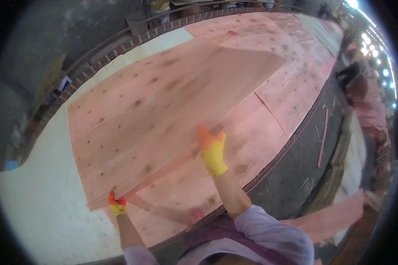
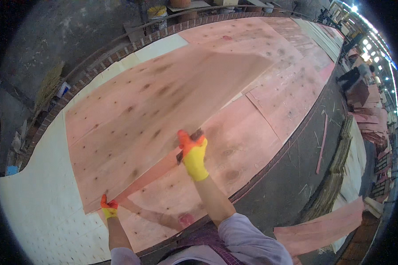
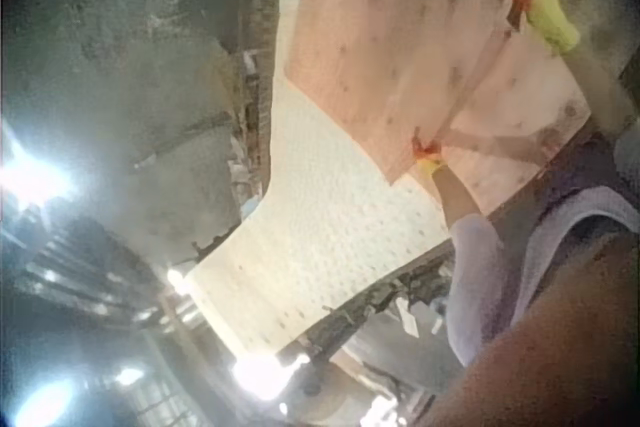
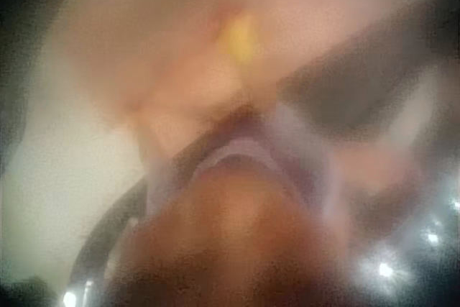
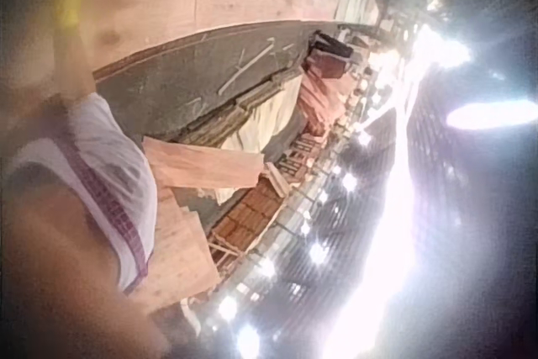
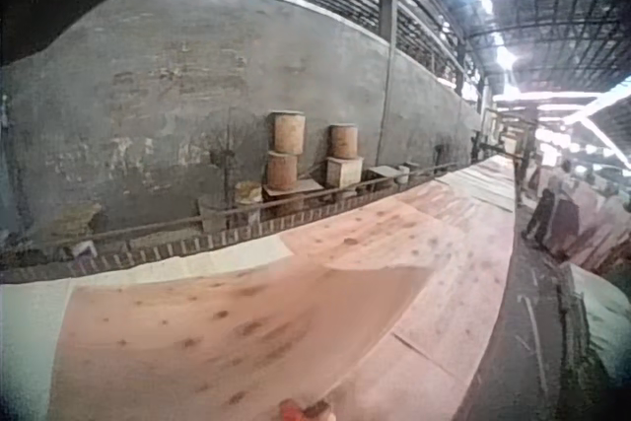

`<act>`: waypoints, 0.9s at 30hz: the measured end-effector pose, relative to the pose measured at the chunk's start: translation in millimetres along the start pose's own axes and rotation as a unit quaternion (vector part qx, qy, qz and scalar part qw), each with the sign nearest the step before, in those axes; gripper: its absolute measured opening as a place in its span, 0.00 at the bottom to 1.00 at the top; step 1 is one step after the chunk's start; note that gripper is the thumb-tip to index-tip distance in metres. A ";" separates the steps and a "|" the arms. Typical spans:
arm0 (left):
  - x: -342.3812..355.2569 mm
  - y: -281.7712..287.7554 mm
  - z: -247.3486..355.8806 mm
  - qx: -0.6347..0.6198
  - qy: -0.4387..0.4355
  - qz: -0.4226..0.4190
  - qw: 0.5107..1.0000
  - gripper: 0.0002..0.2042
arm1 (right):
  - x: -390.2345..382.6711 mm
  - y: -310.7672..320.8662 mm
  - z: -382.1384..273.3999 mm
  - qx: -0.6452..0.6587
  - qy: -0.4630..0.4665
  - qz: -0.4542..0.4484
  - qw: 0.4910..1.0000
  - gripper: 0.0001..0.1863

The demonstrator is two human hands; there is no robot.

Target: The person picks up thin wood veneer sheets from a pile, lays them across a large panel on a workbench, and cuts the veneer sheets using a knife.

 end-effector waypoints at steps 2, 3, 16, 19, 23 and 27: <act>-3.5 -10.4 -1.5 -0.163 -0.044 -0.113 0.979 0.18 | -0.3 14.4 7.6 0.096 -0.039 -0.043 0.994 0.12; -10.2 -28.6 -1.9 -0.163 -0.042 -0.117 0.979 0.18 | 4.0 20.2 10.1 0.189 -0.075 -0.083 0.976 0.12; 136.7 -66.2 -44.8 -0.119 0.074 -0.165 0.976 0.12 | 257.9 40.2 196.3 0.076 -0.108 -0.041 0.990 0.06; 130.8 -86.8 -63.4 -0.088 0.067 -0.156 0.981 0.09 | 258.5 56.2 222.9 0.096 -0.125 -0.053 0.986 0.09; 61.6 -135.4 -54.9 -0.100 -0.027 -0.039 0.994 0.08 | 247.7 65.5 228.4 -0.086 -0.081 -0.059 0.991 0.10; 65.3 -122.4 -61.3 -0.126 -0.058 0.002 0.990 0.11 | 234.1 64.7 209.6 0.041 -0.167 -0.084 0.982 0.09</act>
Point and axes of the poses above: each hand's wrist, its own x-axis towards the middle knuckle, its own y-axis out of the back of the hand, z = x × y, the point moved 2 cm from there along x, towards the middle knuckle
